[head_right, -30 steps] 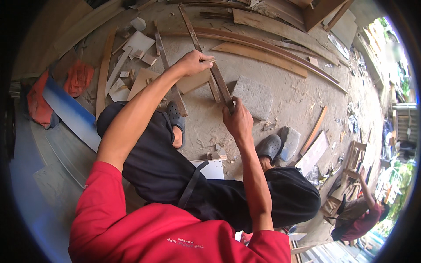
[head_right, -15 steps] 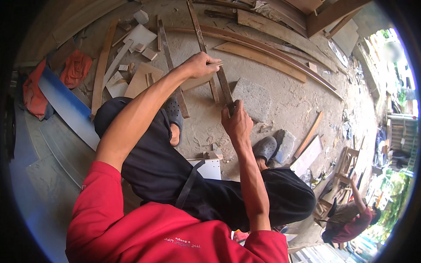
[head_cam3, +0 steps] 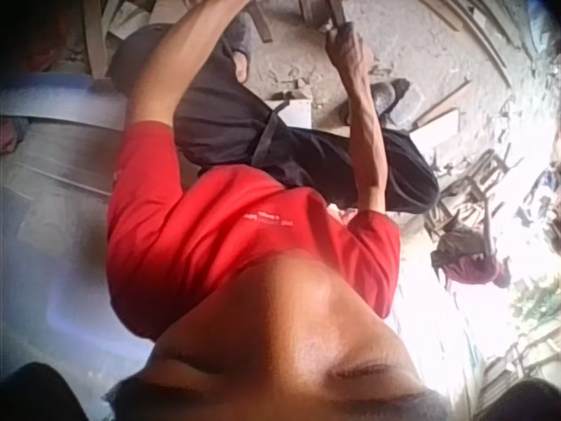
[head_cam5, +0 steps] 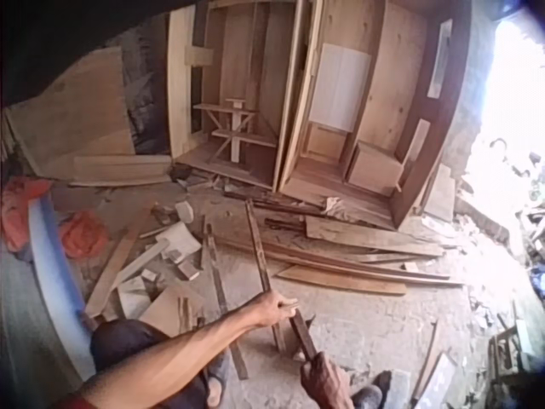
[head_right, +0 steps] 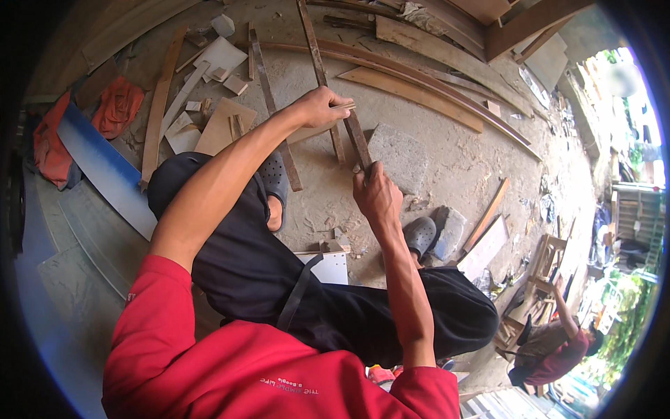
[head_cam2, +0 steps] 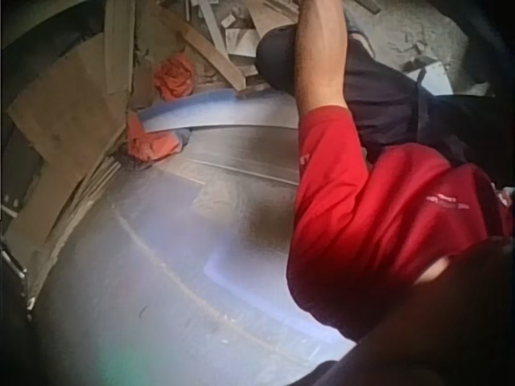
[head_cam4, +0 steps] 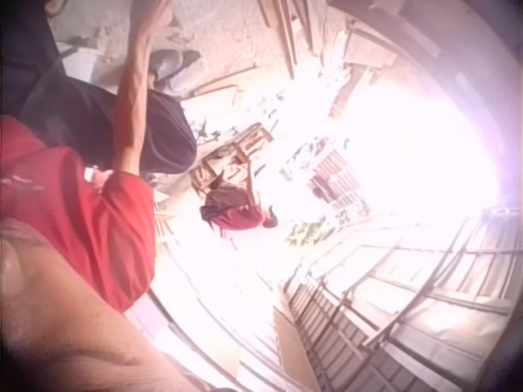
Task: The person sits on the floor and uses a metal file to sand the edges of small wooden pieces. They repeatedly pick up pieces, file them, and place them back down among scattered wood scraps.
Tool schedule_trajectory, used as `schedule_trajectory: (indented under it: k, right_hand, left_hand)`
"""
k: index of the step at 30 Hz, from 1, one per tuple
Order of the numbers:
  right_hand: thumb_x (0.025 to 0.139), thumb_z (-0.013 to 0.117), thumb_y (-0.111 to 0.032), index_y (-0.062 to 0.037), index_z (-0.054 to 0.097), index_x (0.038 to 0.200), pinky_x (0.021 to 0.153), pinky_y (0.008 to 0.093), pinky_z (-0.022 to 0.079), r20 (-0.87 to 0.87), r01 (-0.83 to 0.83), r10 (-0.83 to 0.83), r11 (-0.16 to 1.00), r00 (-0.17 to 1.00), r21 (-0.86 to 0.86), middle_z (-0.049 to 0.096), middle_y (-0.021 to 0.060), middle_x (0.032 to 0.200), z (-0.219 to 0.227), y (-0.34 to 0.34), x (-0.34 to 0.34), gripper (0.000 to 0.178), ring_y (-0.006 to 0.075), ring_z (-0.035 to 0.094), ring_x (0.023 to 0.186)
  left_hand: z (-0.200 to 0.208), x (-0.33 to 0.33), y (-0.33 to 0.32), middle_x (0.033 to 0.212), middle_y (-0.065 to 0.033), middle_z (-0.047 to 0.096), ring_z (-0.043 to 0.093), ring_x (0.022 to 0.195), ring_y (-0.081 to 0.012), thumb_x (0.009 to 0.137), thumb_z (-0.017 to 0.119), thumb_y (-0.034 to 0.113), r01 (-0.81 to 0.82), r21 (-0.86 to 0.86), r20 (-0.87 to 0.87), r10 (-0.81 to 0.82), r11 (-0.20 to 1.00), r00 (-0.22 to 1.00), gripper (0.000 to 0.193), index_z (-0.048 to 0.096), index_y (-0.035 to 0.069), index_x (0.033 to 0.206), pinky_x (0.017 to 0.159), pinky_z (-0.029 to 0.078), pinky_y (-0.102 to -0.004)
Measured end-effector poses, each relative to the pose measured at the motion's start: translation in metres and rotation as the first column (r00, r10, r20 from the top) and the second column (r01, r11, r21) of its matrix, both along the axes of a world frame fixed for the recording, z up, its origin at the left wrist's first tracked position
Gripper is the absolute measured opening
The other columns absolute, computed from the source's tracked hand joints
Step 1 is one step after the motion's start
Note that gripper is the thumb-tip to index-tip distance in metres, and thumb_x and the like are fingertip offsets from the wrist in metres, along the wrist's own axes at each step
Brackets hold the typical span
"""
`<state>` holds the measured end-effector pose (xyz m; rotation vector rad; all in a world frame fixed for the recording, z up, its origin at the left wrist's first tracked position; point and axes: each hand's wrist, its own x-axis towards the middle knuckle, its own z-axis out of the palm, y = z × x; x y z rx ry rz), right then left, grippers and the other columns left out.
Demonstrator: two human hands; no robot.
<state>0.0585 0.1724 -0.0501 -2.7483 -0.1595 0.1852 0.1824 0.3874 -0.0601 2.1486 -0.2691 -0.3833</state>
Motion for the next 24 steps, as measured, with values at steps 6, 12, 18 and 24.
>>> schedule_trajectory:
  k: [6, 12, 18, 24]
  right_hand:
    - [0.089, 0.050, -0.030, -0.0023, 0.048, 0.093, 0.065, 0.0518, 0.049, -0.005, 0.003, -0.003, 0.997, 1.000, 0.072, 0.063, 0.0264, 0.077, -0.005, -0.003, -0.001, 0.028, 0.0459, 0.062, 0.072]
    - [0.089, 0.051, -0.028, -0.0017, 0.046, 0.092, 0.065, 0.0548, 0.046, -0.035, -0.014, 0.022, 0.981, 0.999, 0.193, 0.061, 0.0287, 0.075, -0.011, 0.004, -0.012, 0.027, 0.0491, 0.059, 0.073]
    - [0.090, 0.054, -0.031, -0.0023, 0.051, 0.093, 0.066, 0.0528, 0.045, -0.110, -0.006, 0.043, 0.948, 0.993, 0.317, 0.060, 0.0287, 0.076, -0.018, 0.019, -0.030, 0.029, 0.0492, 0.058, 0.077]
    - [0.089, 0.053, -0.041, -0.0081, 0.057, 0.108, 0.075, 0.0512, 0.049, -0.200, 0.031, 0.040, 0.939, 0.979, 0.343, 0.065, 0.0253, 0.086, -0.026, 0.045, -0.026, 0.038, 0.0444, 0.062, 0.086]
  left_hand:
    - [0.003, -0.005, 0.000, 0.126, -0.0176, 0.058, 0.056, 0.117, -0.0239, 0.086, 0.063, 0.027, -0.006, -0.051, -0.003, 0.006, 0.999, 1.000, 0.044, 0.059, 0.006, 0.124, 0.100, 0.041, -0.0312]
    - [-0.004, -0.003, 0.007, 0.111, -0.0153, 0.067, 0.063, 0.100, -0.0224, 0.085, 0.064, 0.034, -0.093, -0.130, 0.016, 0.096, 0.987, 0.995, 0.042, 0.065, 0.005, 0.115, 0.091, 0.046, -0.0298]
    - [0.018, 0.006, 0.024, 0.084, -0.0158, 0.068, 0.065, 0.076, -0.0228, 0.066, 0.069, 0.068, -0.268, 0.419, -0.130, 0.350, 0.867, 0.928, 0.076, 0.068, -0.003, 0.093, 0.064, 0.051, -0.0355]
    - [0.031, -0.011, 0.048, 0.096, -0.0156, 0.067, 0.064, 0.084, -0.0239, 0.076, 0.064, 0.064, -0.326, 0.123, -0.313, 0.349, 0.937, 0.884, 0.072, 0.066, -0.005, 0.098, 0.072, 0.050, -0.0343]
